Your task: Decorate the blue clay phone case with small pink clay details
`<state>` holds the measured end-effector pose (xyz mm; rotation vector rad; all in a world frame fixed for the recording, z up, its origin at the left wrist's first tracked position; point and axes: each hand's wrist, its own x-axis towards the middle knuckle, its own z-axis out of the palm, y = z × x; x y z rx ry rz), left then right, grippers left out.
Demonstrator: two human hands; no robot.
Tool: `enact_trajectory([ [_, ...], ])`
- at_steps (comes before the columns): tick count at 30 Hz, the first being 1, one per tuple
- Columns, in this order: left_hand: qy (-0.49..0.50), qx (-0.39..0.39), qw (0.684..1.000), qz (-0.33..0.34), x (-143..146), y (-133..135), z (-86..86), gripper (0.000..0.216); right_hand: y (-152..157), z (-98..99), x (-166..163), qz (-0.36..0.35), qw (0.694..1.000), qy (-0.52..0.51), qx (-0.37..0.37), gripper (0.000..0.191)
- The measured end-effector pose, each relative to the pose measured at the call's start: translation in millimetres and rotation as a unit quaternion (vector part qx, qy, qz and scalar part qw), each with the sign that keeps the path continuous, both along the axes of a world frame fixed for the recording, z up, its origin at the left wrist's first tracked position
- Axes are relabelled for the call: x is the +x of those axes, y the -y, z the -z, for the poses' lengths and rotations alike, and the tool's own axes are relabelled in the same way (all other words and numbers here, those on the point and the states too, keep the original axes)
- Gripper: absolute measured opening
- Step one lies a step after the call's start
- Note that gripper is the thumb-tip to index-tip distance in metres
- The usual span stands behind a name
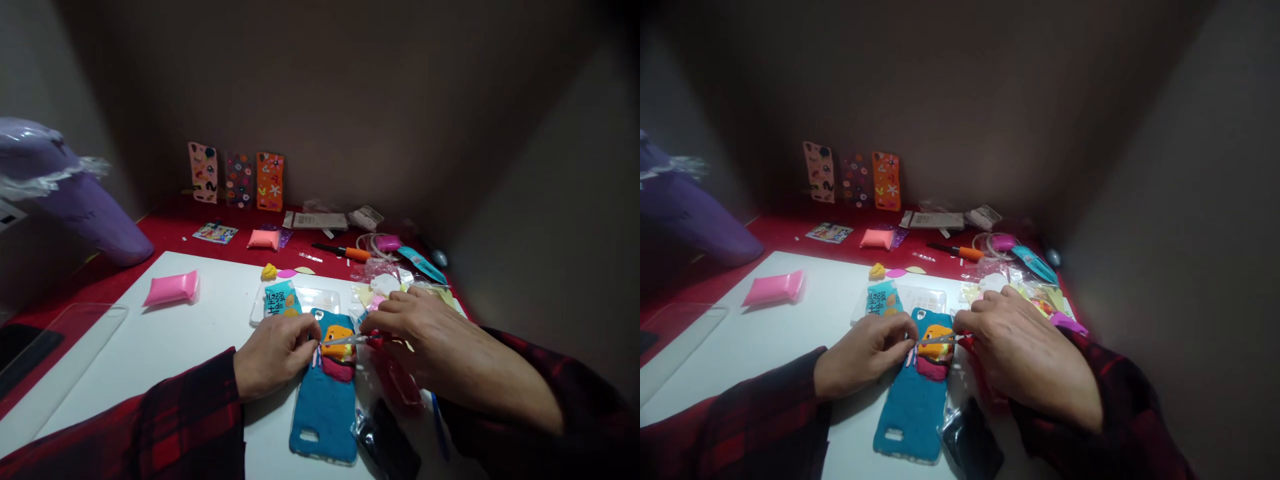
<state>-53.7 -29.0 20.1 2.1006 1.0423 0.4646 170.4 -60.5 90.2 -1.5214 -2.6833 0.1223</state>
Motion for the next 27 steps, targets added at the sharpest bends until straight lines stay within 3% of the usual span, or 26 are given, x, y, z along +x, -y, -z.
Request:
enact_trajectory([
  [14,0.011,-0.006,1.0,-0.006,-2.6,-0.1,0.8,0.011,16.8,-4.5,-10.6,0.022,1.0,-0.005,-0.005,0.021],
  [21,0.02,-0.004,1.0,-0.007,-4.4,1.0,1.9,0.012,18.5,-2.8,-13.7,0.016,0.999,0.003,0.033,0.014],
  [27,0.007,-0.009,1.0,-0.007,-3.8,0.7,1.2,0.011,17.7,-0.8,-14.5,0.021,1.0,0.009,0.021,0.012],
])
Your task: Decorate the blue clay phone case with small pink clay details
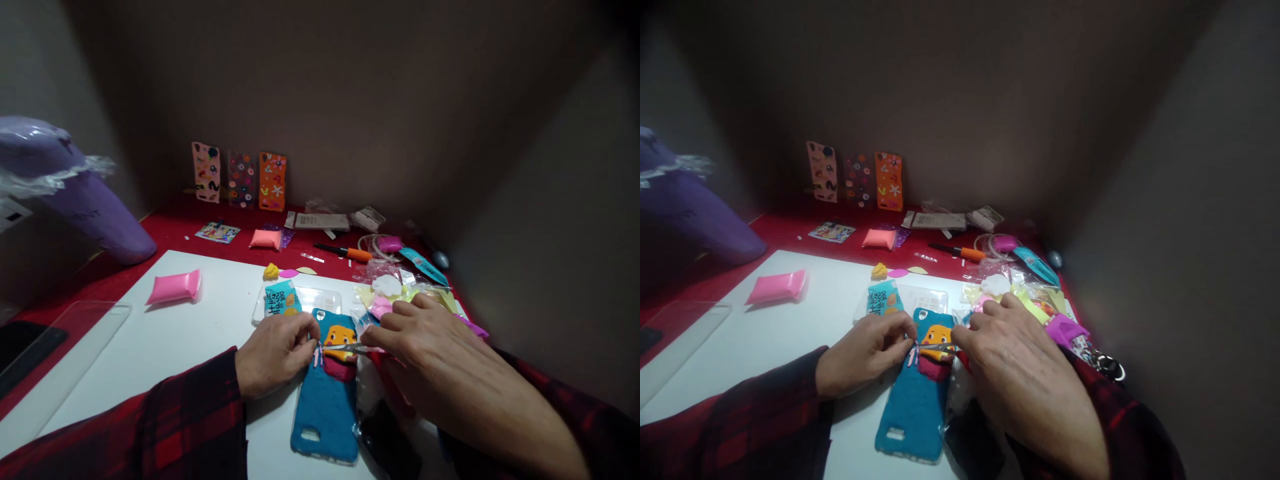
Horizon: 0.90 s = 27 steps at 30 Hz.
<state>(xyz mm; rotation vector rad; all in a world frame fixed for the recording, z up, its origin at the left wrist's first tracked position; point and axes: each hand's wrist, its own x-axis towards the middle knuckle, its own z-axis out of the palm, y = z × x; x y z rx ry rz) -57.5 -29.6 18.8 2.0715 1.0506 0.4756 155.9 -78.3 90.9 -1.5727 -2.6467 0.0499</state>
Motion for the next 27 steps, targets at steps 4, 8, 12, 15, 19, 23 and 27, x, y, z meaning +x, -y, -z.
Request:
enact_trajectory([
  [4,-0.005,0.003,1.0,0.001,-0.8,0.5,0.7,0.01,-0.5,2.9,-0.4,-0.001,1.0,-0.001,-0.006,0.012],
  [8,-0.004,0.005,1.0,0.004,-1.5,1.1,0.3,0.01,-1.8,4.3,-1.2,-0.004,1.0,0.007,-0.009,0.011],
  [12,-0.004,0.003,1.0,0.004,-0.4,1.3,-1.0,0.01,-1.7,2.6,-1.8,-0.004,1.0,0.006,-0.016,0.01],
  [15,-0.004,0.005,1.0,0.007,0.1,1.1,-1.1,0.01,-0.9,1.6,-1.8,-0.001,1.0,0.005,-0.015,0.011],
  [19,-0.009,0.011,1.0,0.009,-0.5,0.5,-0.3,0.009,-0.6,2.1,-1.2,-0.001,1.0,0.004,-0.012,0.009],
  [23,-0.004,0.015,1.0,0.01,-0.8,0.6,0.1,0.01,-0.1,1.0,-1.9,0.005,1.0,0.01,-0.017,0.01],
  [27,-0.002,0.015,1.0,0.008,0.3,0.4,0.0,0.01,0.9,1.4,-2.3,0.009,1.0,0.01,-0.015,0.011],
])
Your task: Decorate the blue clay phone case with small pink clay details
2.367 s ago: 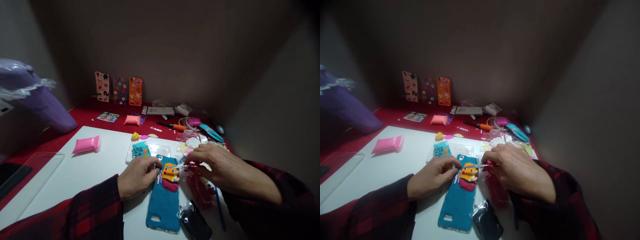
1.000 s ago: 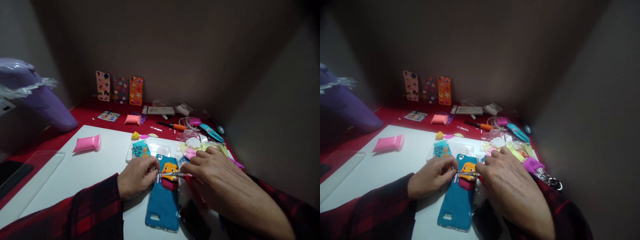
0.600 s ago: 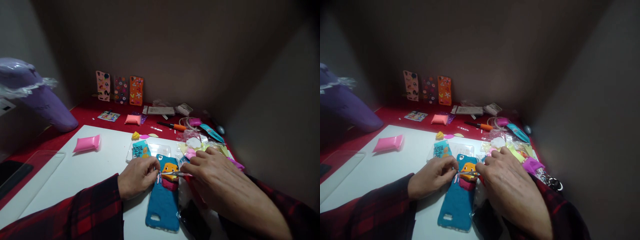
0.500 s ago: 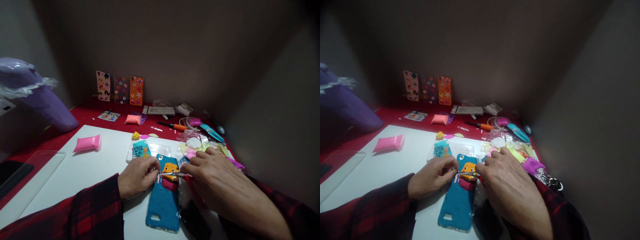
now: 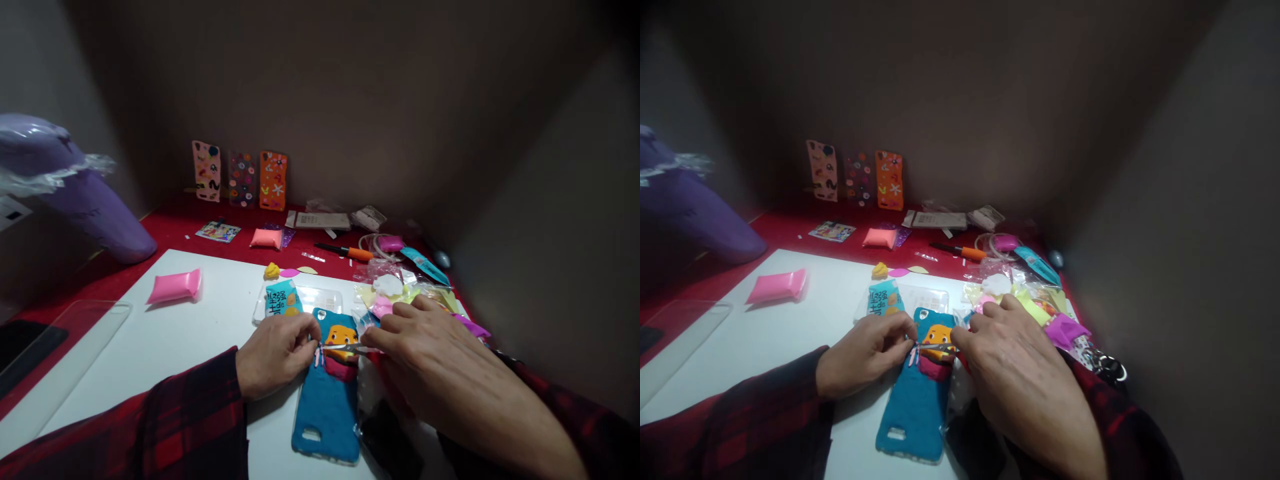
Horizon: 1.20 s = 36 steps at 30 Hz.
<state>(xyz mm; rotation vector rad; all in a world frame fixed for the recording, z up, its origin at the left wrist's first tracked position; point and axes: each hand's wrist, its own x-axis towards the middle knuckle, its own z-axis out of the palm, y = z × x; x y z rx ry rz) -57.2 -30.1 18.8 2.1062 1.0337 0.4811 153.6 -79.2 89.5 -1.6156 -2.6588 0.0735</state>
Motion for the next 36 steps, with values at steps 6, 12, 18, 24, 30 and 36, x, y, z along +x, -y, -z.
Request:
enact_trajectory([
  [6,0.001,-0.002,1.0,0.003,-0.1,-0.6,0.4,0.01,0.9,3.5,0.2,0.001,1.0,0.001,0.007,0.01],
  [12,0.005,-0.005,1.0,0.007,-1.5,1.2,0.3,0.01,1.5,0.4,-2.9,-0.001,1.0,0.022,0.012,0.013],
  [18,0.004,-0.004,1.0,0.004,-1.8,1.7,0.4,0.01,1.7,4.5,-0.3,-0.011,0.999,0.031,0.038,0.008],
  [24,0.008,-0.001,1.0,0.006,-2.4,1.7,0.2,0.01,2.3,7.6,-1.2,0.005,1.0,0.024,0.017,0.01],
  [30,0.008,-0.004,1.0,0.007,-1.7,0.9,0.3,0.01,3.9,5.7,-3.9,0.021,0.999,0.021,-0.01,0.012],
  [36,0.007,-0.004,1.0,0.009,-1.6,0.3,0.7,0.01,2.4,6.6,-6.1,0.026,0.999,0.024,-0.016,0.011],
])
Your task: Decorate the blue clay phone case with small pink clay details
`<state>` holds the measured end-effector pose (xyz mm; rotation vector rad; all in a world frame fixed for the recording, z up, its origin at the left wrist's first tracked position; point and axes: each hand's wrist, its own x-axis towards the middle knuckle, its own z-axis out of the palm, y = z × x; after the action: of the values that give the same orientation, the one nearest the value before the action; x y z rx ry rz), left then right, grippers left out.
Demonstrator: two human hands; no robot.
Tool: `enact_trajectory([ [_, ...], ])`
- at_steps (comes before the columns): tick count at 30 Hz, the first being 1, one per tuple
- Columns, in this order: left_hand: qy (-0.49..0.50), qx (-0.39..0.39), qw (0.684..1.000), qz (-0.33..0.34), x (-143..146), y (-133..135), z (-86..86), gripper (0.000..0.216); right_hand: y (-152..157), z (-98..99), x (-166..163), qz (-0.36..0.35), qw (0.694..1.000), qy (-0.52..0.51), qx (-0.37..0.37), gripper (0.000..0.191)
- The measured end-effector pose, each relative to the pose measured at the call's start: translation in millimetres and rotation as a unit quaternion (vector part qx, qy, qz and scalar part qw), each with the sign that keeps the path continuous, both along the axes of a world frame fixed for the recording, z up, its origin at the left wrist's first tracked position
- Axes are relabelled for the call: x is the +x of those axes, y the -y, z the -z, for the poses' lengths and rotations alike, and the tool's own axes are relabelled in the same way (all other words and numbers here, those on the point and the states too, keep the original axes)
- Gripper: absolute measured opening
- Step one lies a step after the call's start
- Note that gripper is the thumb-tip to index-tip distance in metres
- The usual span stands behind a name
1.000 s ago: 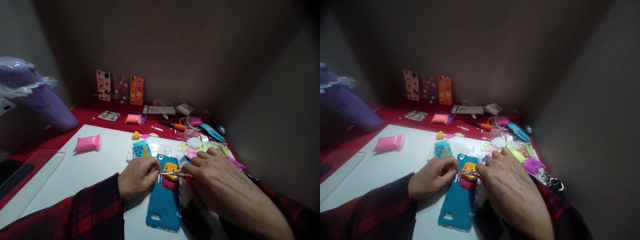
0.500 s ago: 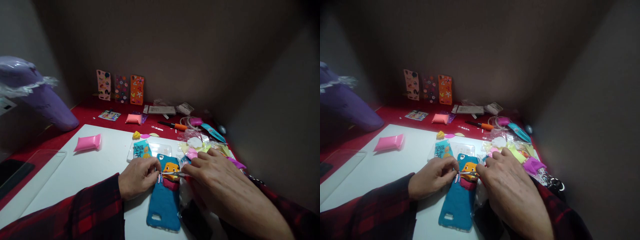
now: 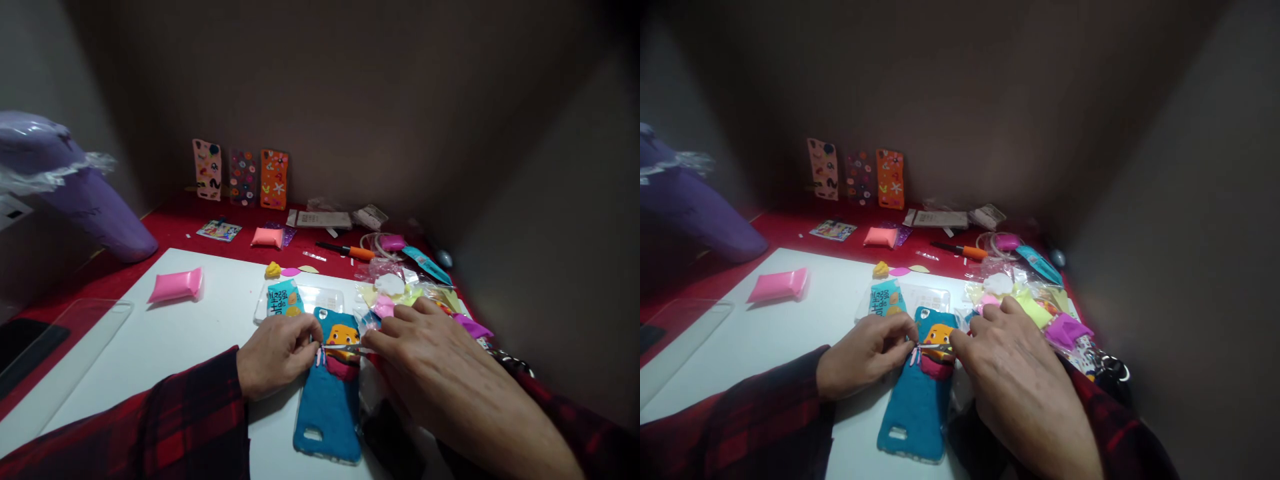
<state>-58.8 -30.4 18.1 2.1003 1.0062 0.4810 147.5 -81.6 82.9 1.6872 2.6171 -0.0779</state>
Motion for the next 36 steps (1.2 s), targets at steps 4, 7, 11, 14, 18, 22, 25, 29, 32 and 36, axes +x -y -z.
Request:
enact_trajectory([
  [4,-0.003,-0.001,1.0,0.002,-0.2,0.9,-1.7,0.01,0.8,-0.9,-1.1,0.005,1.0,-0.003,-0.005,0.012],
  [7,-0.002,-0.001,1.0,0.002,-0.2,1.3,-1.8,0.01,2.2,-0.5,-0.1,0.004,1.0,-0.005,-0.005,0.012],
  [11,-0.004,0.0,1.0,-0.001,-0.8,1.6,-1.0,0.009,4.5,1.0,0.9,0.004,1.0,-0.006,0.006,0.011],
  [14,-0.002,0.0,1.0,0.0,-1.1,1.4,-0.9,0.01,4.7,1.9,0.0,0.001,1.0,-0.002,0.009,0.011],
  [18,0.002,-0.002,1.0,0.001,-0.6,1.4,-0.3,0.01,2.3,2.1,-1.1,0.001,1.0,0.004,0.01,0.01],
  [22,0.003,-0.004,1.0,-0.001,-0.1,1.5,0.0,0.01,1.4,3.2,0.1,-0.01,1.0,0.002,0.009,0.009],
  [25,0.002,-0.002,1.0,0.0,0.1,1.1,-0.3,0.01,1.9,4.5,1.0,-0.015,1.0,0.002,0.019,0.01],
  [29,0.002,0.003,1.0,0.001,-0.1,1.0,-0.2,0.009,2.0,4.1,0.1,-0.006,1.0,0.009,0.022,0.009],
  [32,0.001,0.003,1.0,0.0,-0.8,1.4,0.0,0.01,1.3,2.4,-1.4,-0.002,1.0,0.019,0.023,0.009],
  [36,0.0,0.004,1.0,-0.001,-0.5,1.1,0.2,0.009,1.6,-0.5,-3.8,-0.007,0.999,0.035,0.018,0.011],
])
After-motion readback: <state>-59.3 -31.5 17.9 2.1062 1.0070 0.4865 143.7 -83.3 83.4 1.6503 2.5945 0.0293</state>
